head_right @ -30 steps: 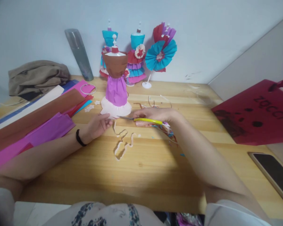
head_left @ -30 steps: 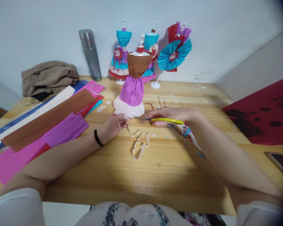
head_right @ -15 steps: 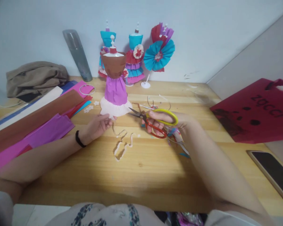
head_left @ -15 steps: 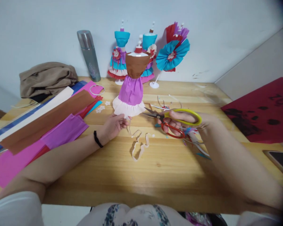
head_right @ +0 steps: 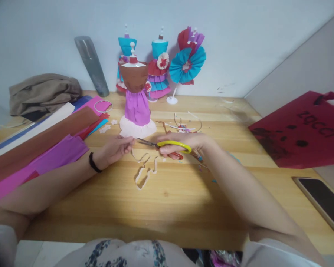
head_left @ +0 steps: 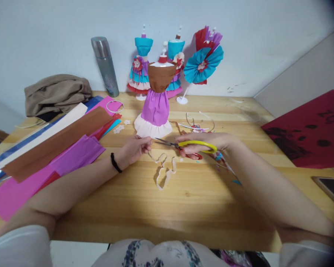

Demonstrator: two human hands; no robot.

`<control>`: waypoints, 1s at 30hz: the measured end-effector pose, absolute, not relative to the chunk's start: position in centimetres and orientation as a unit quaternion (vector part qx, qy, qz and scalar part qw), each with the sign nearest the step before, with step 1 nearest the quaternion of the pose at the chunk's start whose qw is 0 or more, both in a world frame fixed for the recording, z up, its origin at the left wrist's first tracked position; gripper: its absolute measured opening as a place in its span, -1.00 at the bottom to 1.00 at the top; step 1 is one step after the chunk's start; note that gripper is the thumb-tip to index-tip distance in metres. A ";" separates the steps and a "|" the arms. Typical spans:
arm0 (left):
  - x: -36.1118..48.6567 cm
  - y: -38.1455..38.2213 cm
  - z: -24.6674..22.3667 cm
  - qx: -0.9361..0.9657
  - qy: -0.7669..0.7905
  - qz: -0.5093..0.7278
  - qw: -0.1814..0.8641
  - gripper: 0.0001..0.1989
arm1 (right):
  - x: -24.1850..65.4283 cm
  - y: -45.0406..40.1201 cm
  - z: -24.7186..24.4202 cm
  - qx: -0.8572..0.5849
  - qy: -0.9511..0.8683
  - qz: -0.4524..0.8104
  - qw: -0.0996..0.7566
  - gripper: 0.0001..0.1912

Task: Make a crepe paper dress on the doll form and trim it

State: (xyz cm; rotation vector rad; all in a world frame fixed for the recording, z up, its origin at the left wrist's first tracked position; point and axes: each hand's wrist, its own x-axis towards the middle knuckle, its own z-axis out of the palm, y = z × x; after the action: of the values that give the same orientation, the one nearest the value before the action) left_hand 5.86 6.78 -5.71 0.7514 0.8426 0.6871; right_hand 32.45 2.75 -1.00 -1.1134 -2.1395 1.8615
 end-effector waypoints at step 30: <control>5.8 7.0 -6.3 0.335 0.384 0.333 0.794 -0.82 | 40.0 -1.0 1.2 -0.632 -0.500 0.588 0.070 -0.37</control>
State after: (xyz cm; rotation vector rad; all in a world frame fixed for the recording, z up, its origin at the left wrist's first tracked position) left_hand 5.81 6.97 -6.27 0.7201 0.8247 0.7155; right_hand 39.95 -0.97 1.23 -1.9011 -1.5053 1.7684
